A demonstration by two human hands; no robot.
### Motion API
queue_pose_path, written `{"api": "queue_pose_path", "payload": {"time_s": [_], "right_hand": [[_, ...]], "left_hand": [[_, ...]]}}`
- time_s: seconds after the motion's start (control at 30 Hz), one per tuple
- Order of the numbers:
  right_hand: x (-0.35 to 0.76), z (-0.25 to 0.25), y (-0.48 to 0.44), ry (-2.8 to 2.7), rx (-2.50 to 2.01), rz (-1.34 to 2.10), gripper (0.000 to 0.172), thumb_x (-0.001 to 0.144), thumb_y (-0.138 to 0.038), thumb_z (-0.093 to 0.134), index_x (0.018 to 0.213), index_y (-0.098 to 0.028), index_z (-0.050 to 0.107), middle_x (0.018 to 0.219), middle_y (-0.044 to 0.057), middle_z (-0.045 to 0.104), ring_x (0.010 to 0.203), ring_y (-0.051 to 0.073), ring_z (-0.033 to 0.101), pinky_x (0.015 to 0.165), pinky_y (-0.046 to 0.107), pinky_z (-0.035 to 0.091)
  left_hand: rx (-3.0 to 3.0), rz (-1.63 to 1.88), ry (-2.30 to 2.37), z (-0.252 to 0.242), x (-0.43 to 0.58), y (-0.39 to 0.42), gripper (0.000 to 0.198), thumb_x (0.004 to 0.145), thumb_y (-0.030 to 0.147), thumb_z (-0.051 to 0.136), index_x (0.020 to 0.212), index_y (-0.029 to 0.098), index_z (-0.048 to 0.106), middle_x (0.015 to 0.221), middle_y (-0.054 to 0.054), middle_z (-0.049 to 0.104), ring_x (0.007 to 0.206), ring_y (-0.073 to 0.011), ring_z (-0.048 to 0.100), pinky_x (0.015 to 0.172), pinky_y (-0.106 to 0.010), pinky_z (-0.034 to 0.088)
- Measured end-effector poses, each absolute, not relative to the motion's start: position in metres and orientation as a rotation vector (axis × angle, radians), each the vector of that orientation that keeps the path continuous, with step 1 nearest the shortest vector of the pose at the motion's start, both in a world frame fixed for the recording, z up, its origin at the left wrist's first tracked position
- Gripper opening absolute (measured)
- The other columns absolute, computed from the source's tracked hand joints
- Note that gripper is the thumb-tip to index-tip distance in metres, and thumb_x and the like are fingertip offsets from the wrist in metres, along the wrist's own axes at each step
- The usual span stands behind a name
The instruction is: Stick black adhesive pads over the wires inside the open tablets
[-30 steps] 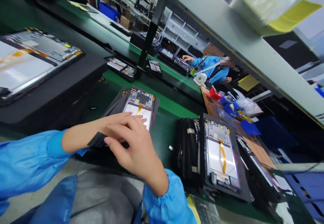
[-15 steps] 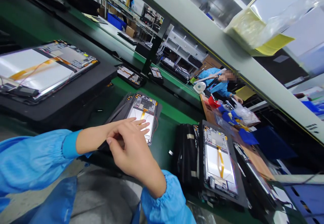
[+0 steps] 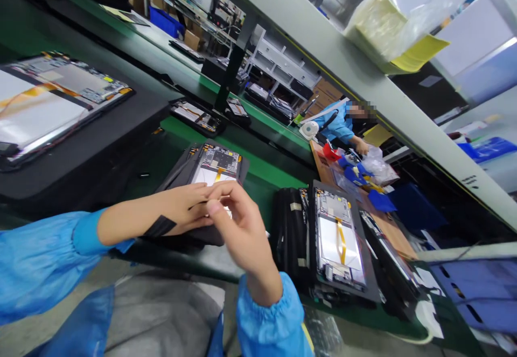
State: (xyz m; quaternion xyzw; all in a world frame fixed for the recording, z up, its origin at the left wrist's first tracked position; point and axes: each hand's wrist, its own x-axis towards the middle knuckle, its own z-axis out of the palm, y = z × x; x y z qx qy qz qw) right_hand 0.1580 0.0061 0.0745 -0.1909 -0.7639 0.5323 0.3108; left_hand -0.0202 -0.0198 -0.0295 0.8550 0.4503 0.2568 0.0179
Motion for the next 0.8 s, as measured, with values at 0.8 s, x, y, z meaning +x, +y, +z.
{"api": "queue_pose_path", "payload": {"time_s": [0.8], "right_hand": [[0.220, -0.029, -0.008, -1.508, -0.896, 1.251, 0.013, 0.094, -0.035, 0.075, 0.101, -0.025, 0.072, 0.093, 0.004, 0.069, 0.084, 0.018, 0.067, 0.077, 0.029, 0.056]], "left_hand": [[2.659, 0.676, 1.119, -0.008, -0.020, 0.037, 0.032, 0.096, 0.020, 0.067, 0.126, 0.030, 0.067, 0.165, -0.006, 0.048, 0.158, -0.0344, 0.033, 0.124, -0.057, 0.034]]}}
